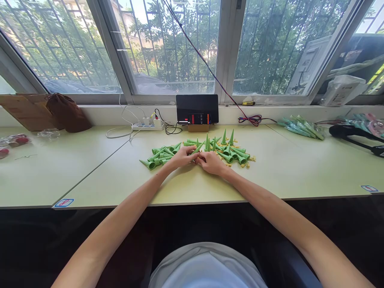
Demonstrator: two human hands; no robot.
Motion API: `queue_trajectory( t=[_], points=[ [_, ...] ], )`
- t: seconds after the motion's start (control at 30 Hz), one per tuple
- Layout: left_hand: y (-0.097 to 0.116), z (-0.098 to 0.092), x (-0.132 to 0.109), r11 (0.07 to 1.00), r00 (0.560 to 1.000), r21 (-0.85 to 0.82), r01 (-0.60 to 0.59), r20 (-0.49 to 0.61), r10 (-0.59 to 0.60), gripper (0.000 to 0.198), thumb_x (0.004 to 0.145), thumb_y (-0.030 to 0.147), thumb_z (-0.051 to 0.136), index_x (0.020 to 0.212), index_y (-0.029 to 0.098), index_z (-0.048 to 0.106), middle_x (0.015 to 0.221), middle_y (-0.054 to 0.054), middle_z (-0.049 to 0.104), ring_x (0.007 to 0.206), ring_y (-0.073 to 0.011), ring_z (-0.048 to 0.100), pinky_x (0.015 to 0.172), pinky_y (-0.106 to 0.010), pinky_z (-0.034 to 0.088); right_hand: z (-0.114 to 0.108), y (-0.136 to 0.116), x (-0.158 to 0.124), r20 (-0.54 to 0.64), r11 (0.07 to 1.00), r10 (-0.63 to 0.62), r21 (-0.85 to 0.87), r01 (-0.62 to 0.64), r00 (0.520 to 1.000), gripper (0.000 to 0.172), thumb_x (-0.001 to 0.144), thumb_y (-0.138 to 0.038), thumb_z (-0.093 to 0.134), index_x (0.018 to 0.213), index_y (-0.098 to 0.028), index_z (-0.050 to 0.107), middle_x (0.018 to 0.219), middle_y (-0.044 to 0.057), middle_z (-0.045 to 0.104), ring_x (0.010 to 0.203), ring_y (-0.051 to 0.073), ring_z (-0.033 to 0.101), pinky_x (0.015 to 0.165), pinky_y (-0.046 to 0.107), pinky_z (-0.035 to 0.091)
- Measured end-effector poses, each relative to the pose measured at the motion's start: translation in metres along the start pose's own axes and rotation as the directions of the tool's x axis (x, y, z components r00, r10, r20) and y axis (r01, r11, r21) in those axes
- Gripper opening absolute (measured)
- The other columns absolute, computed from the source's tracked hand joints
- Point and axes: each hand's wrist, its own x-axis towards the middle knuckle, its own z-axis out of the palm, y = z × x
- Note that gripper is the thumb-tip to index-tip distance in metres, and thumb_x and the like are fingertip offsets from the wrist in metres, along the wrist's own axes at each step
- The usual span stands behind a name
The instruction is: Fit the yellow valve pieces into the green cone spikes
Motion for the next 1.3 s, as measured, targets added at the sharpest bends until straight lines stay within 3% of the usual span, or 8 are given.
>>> queue_trajectory(
  t=[0.37, 0.73, 1.0, 1.3],
  points=[
    [-0.005, -0.002, 0.001, 0.996, 0.999, -0.081, -0.023, 0.031, 0.025, 0.039, 0.080, 0.051, 0.070, 0.085, 0.012, 0.065, 0.073, -0.003, 0.065, 0.064, -0.0146, 0.065, 0.060, -0.029, 0.060, 0.000, -0.002, 0.000, -0.047, 0.986, -0.027, 0.163, 0.035, 0.999, 0.026, 0.096, -0.018, 0.049, 0.078, -0.015, 0.068, 0.072, 0.002, 0.067, 0.061, 0.011, 0.054, 0.061, 0.021, 0.035],
    [-0.002, -0.002, 0.000, 0.999, 0.999, -0.040, -0.034, 0.028, 0.035, 0.040, 0.084, 0.052, 0.066, 0.088, 0.012, 0.066, 0.073, -0.003, 0.064, 0.058, -0.0117, 0.062, 0.055, -0.024, 0.055, 0.003, 0.000, 0.003, -0.059, 0.975, 0.015, 0.221, -0.001, 0.998, 0.028, 0.095, -0.017, 0.050, 0.073, -0.014, 0.068, 0.067, 0.003, 0.064, 0.058, 0.012, 0.049, 0.058, 0.023, 0.034],
    [0.005, -0.001, -0.002, 1.000, 1.000, 0.025, -0.013, -0.010, 0.013, 0.043, 0.085, 0.057, 0.062, 0.082, 0.014, 0.061, 0.065, 0.000, 0.061, 0.053, -0.0097, 0.059, 0.051, -0.021, 0.050, 0.003, -0.001, 0.003, -0.064, 0.956, 0.008, 0.294, 0.011, 0.998, 0.028, 0.095, -0.017, 0.047, 0.077, -0.014, 0.069, 0.072, 0.004, 0.068, 0.061, 0.012, 0.053, 0.061, 0.023, 0.037],
    [-0.001, 0.000, 0.001, 0.997, 1.000, -0.075, 0.007, -0.020, -0.008, 0.049, 0.084, 0.063, 0.061, 0.089, 0.014, 0.060, 0.075, -0.001, 0.061, 0.055, -0.0108, 0.062, 0.049, -0.023, 0.053, 0.001, 0.000, 0.005, -0.146, 0.968, 0.072, 0.247, -0.034, 0.987, 0.032, 0.095, -0.025, 0.047, 0.065, -0.017, 0.054, 0.057, -0.001, 0.052, 0.053, 0.011, 0.041, 0.054, 0.024, 0.029]
  ],
)
